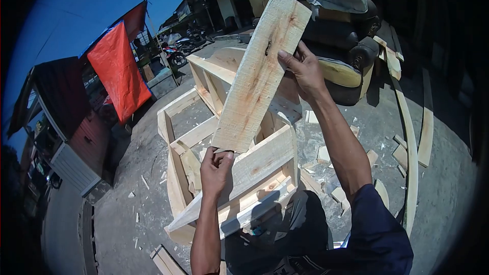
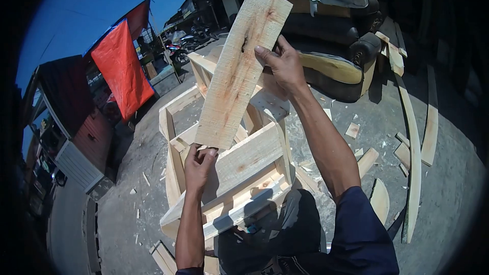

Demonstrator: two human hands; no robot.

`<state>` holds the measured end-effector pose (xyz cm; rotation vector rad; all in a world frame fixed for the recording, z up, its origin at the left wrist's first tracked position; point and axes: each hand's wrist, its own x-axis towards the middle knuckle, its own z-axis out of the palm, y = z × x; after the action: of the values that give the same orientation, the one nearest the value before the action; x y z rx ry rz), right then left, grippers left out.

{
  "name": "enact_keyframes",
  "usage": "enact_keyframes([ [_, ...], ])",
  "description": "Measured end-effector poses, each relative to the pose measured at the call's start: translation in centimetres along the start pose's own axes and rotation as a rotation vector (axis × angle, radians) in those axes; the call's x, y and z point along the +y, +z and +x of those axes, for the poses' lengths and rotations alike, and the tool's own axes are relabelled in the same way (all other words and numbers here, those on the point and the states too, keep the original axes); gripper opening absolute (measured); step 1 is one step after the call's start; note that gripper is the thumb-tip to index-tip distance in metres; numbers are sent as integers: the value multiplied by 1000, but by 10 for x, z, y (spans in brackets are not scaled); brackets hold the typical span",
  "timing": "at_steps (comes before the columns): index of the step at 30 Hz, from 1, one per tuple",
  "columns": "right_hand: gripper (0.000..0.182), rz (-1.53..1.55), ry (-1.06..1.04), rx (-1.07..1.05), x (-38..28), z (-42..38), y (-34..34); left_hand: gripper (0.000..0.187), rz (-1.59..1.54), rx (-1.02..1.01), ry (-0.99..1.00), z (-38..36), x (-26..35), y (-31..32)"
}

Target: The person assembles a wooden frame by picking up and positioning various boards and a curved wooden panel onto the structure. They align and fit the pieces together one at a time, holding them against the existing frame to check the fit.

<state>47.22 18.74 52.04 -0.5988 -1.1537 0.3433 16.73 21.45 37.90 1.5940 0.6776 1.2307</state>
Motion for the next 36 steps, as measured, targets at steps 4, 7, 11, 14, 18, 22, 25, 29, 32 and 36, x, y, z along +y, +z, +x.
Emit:
enact_keyframes([
  [4, 46, -47, -9, 44, -8, 2, 15, 33, 19, -25, -29, 4, -8, -3],
  [7, 46, -206, -67, 127, -21, -6, 24, 36, 62, 24, -76, 5, -14, -6],
  [11, 52, -509, -153, 245, -32, -12, 34, 32, 311, -39, -61, 2, -10, -6],
  [14, 54, -807, -480, 198, -18, -9, 26, 25, 435, -6, 20, -2, -11, 0],
  [18, 58, -998, -574, 118, -9, -22, 24, 29, 698, -11, -56, -8, 13, 8],
  [22, 62, -1030, -458, 93, 4, -34, 16, 25, 716, 19, 3, -9, 6, 8],
  [25, 62, -800, -331, 164, 0, -37, 12, 32, 711, 3, -35, -9, 9, 8],
  [29, 50, -89, -128, 326, -9, -39, 12, 54, 158, -27, 23, 2, -8, 3],
  [32, 50, 219, 139, 373, -8, -58, 4, 57, -102, -39, 106, 0, 14, 4],
  [36, 46, 576, 221, 289, 24, -98, 11, 68, -258, -22, 181, -19, 33, 16],
])
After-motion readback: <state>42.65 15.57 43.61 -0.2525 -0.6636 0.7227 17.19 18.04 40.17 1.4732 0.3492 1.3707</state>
